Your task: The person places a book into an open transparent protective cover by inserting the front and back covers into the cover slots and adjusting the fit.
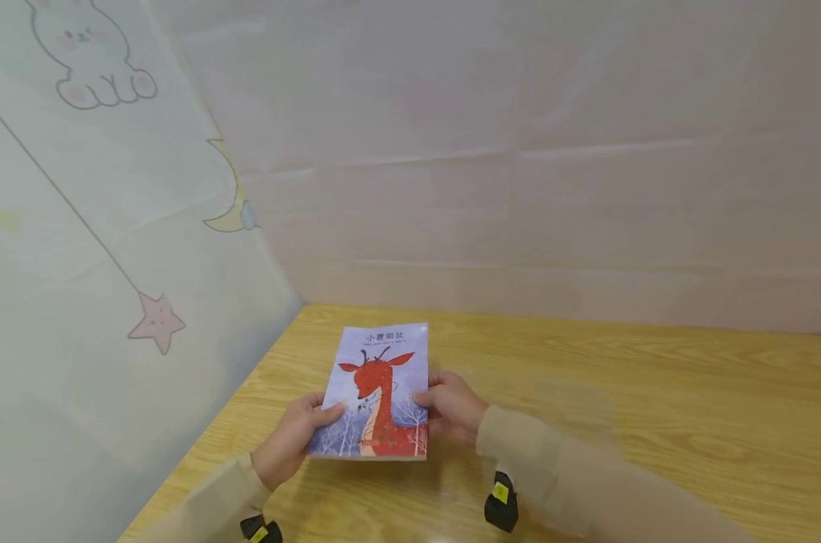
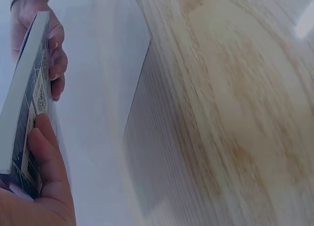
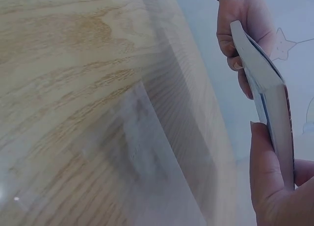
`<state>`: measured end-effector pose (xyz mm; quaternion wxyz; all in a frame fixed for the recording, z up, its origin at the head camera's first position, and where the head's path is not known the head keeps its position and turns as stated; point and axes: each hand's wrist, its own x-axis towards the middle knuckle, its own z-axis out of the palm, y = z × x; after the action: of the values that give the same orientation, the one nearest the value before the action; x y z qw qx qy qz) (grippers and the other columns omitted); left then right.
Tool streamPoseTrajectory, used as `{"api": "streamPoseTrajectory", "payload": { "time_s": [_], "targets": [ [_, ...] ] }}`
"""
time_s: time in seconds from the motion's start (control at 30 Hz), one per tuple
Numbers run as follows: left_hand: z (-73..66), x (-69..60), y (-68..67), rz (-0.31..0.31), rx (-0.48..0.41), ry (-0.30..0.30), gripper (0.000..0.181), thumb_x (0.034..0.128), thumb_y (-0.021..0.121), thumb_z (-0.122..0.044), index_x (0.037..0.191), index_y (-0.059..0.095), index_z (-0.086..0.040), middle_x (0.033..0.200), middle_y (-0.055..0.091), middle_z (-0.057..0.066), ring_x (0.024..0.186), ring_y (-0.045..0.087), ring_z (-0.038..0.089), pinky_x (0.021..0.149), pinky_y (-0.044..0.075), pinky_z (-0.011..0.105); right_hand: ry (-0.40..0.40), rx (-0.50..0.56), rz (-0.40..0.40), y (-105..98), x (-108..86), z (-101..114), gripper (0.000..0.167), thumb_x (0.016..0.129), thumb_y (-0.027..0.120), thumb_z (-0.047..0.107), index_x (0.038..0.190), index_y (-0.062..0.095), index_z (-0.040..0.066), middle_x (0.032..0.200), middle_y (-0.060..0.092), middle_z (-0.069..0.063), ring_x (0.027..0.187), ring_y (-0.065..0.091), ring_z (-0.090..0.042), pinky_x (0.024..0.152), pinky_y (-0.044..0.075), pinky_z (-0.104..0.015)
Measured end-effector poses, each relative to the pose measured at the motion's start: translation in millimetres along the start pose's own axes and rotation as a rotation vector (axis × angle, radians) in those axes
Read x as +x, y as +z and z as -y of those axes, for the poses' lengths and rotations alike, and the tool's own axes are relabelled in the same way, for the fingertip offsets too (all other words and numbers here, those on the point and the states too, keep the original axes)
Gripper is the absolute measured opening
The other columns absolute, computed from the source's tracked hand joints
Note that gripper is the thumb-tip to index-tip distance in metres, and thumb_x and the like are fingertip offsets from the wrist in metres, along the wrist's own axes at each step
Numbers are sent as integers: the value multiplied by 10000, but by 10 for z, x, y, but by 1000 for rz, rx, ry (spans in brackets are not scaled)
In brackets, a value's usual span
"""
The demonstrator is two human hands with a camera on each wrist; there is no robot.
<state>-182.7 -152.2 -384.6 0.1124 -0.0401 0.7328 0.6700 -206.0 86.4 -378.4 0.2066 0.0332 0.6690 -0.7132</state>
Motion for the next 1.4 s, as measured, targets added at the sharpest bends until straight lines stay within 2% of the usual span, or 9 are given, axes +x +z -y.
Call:
{"api": "streamPoseTrajectory", "payload": {
  "time_s": [0.17, 0.6, 1.0, 1.27, 1.4],
  "targets": [
    [-6, -34, 35, 28, -19, -1, 401, 972, 587, -127, 1245, 466, 141, 905, 696, 36, 758, 659, 108, 671, 538, 252, -13, 15, 23, -46, -74, -15, 336, 985, 490, 39, 1279, 417, -106, 1126, 603, -225, 917, 656, -266, 793, 559, -470],
    [-1, -84, 108, 100, -57, 4, 388, 974, 579, -111, 1232, 465, 155, 944, 710, 67, 798, 673, 123, 700, 556, 270, -11, 15, 8, -155, -195, -76, 355, 984, 498, 57, 1300, 415, -82, 1126, 614, -208, 919, 662, -271, 785, 562, -465],
    [-4, -132, 178, 163, -83, 11, 413, 973, 563, -87, 1271, 434, 168, 974, 705, 94, 811, 667, 130, 715, 555, 282, -25, 16, 65, -258, -297, -108, 392, 976, 498, 57, 1298, 360, -118, 1092, 603, -194, 894, 646, -241, 789, 563, -454],
    [16, -169, 238, 182, -81, 4, 398, 961, 579, -73, 1255, 438, 156, 965, 707, 98, 802, 670, 140, 712, 568, 306, -15, 3, 64, -319, -395, -140, 431, 973, 498, 53, 1324, 326, -128, 1086, 607, -188, 888, 642, -244, 781, 564, -456],
    [27, -185, 266, 188, -72, 1, 399, 961, 582, -76, 1252, 437, 156, 973, 709, 110, 801, 674, 144, 714, 573, 315, -28, 10, 88, -363, -424, -171, 438, 974, 492, 52, 1321, 301, -134, 1083, 605, -183, 892, 642, -241, 780, 564, -457]
  ]
}}
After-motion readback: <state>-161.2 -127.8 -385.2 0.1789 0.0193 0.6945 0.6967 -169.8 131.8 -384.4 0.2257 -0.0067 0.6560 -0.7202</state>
